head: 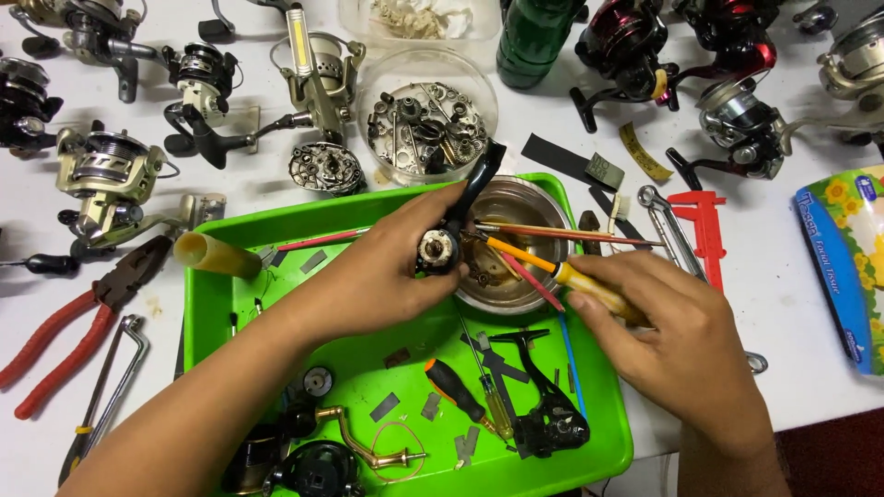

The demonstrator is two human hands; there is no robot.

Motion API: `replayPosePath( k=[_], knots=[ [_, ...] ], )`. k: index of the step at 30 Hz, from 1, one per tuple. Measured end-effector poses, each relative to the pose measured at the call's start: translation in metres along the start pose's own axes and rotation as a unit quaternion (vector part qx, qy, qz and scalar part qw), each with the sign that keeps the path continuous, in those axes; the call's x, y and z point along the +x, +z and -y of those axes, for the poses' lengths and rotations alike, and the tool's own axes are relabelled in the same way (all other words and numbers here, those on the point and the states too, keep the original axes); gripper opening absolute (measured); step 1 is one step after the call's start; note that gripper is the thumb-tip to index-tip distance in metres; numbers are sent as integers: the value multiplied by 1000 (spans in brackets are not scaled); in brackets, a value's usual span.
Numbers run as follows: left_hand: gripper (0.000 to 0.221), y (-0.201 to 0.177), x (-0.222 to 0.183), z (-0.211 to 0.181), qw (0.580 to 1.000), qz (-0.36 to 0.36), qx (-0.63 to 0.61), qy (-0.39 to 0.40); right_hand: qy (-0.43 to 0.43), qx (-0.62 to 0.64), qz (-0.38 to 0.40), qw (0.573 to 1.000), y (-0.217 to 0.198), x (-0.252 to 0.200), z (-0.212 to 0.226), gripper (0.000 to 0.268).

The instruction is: Securing screws and assembling internal components of a fishing reel on a repair workbench.

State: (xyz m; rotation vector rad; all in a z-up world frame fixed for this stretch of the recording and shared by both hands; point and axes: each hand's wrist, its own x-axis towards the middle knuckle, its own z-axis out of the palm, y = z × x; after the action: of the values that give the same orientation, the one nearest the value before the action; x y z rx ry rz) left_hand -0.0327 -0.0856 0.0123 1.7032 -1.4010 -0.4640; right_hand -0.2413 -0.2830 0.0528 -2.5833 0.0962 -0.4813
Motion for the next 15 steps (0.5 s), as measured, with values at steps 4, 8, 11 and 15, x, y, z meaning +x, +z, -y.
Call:
replayPosePath(
  k=[4,8,11,15],
  knots=[
    [68,0,1,-2,1000,-8,-20,7,-12,-15,0,1000,0,2,2,37],
    [68,2,0,-1,1000,-9,-10,8,-35,-44,-4,998,4,3,-1,23],
    [70,5,-1,1,1000,-5,2,3,-48,-50,-19,997,3,4,4,23],
    [70,2,-2,3,1000,-11,-6,11,-19,-60,-41,997,1,-2,4,23]
  ],
)
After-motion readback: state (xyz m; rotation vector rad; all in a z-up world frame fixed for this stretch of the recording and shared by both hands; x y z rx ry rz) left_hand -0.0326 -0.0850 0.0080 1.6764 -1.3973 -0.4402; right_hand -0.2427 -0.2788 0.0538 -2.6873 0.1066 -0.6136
